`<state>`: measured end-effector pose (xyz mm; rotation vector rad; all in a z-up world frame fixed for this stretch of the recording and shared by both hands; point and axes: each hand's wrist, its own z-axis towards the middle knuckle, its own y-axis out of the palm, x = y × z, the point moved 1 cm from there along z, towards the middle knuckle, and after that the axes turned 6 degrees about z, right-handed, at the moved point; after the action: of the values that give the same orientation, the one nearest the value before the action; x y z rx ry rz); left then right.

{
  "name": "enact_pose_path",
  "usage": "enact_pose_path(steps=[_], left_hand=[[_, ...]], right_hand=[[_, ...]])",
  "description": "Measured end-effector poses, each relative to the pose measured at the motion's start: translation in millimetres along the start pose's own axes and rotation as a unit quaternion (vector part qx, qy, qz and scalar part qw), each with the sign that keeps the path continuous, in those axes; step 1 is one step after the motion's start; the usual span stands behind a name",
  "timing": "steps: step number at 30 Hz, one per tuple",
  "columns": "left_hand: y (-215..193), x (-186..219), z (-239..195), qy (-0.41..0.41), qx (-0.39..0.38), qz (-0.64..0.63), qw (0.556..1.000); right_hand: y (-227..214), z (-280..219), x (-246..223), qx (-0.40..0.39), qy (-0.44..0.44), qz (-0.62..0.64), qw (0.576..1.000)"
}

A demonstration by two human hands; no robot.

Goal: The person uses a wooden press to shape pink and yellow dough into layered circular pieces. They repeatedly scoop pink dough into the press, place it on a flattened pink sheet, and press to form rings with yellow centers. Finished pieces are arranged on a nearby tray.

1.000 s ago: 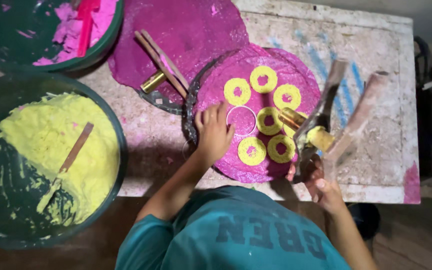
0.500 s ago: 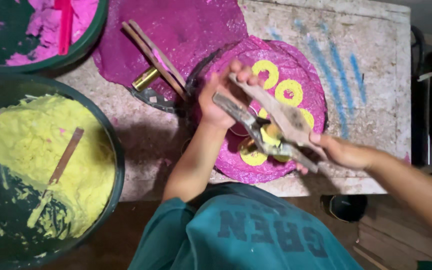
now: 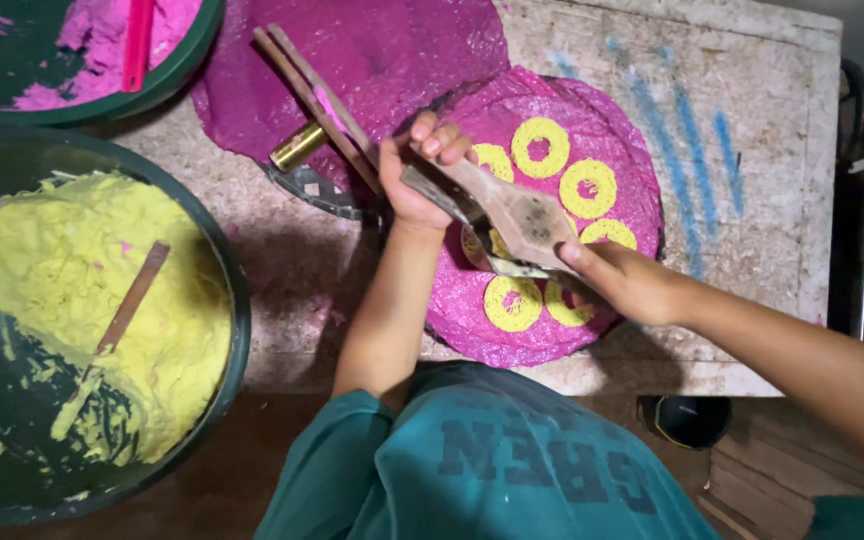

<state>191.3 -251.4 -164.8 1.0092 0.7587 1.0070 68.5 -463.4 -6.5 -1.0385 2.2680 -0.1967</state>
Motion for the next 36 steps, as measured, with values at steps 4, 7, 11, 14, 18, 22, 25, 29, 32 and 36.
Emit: enact_pose_path(steps=[4,7,11,14,18,22,25,29,32,36], left_hand=[[-8.3,-22.9,3.5,-0.008,0.01,-0.049,0.999],[-11.4,-27.4,19.0,-0.017,-0.001,-0.056,0.998],[-9.2,-11.4,39.0,-0.029,-0.031,-0.016,0.999],[-4.3,8.0,40.2,-0.044,-0.012,0.025,0.999],[2.4,23.5,25.4,-0.045,0.033,0.062,0.997],[5.8,8.1,8.7,-0.032,0.074,0.032,0.996],[4.5,-18.2,8.9,-0.011,0.083,0.009,0.996],[-0.4,-36.2,22.6,-0.049,0.147,0.126,0.98],[10.5,-34.4,7.9,-0.149,0.227,0.471,0.839],[48.1,-45.6,-55.9,-0.089,0.119,0.871,0.468]], right_hand=[[-11.6,-9.6,-2.1,0.057,-0.024,-0.052,0.997],[-13.8,-11.0,-2.8,0.089,0.005,-0.067,0.994],[-5.9,1.2,-8.2,0.122,-0.059,-0.041,0.99],[4.0,12.8,-11.5,0.122,-0.125,-0.023,0.984],[18.7,17.2,-7.0,0.074,-0.089,0.027,0.993],[15.1,14.0,1.4,0.047,-0.044,-0.003,0.998],[-1.9,5.8,13.3,0.072,0.007,-0.052,0.996],[-31.0,-8.5,41.5,0.165,-0.073,-0.065,0.981],[-41.7,-17.5,69.9,0.187,-0.15,0.047,0.97],[-28.7,-21.0,109.2,0.23,-0.214,0.205,0.927]])
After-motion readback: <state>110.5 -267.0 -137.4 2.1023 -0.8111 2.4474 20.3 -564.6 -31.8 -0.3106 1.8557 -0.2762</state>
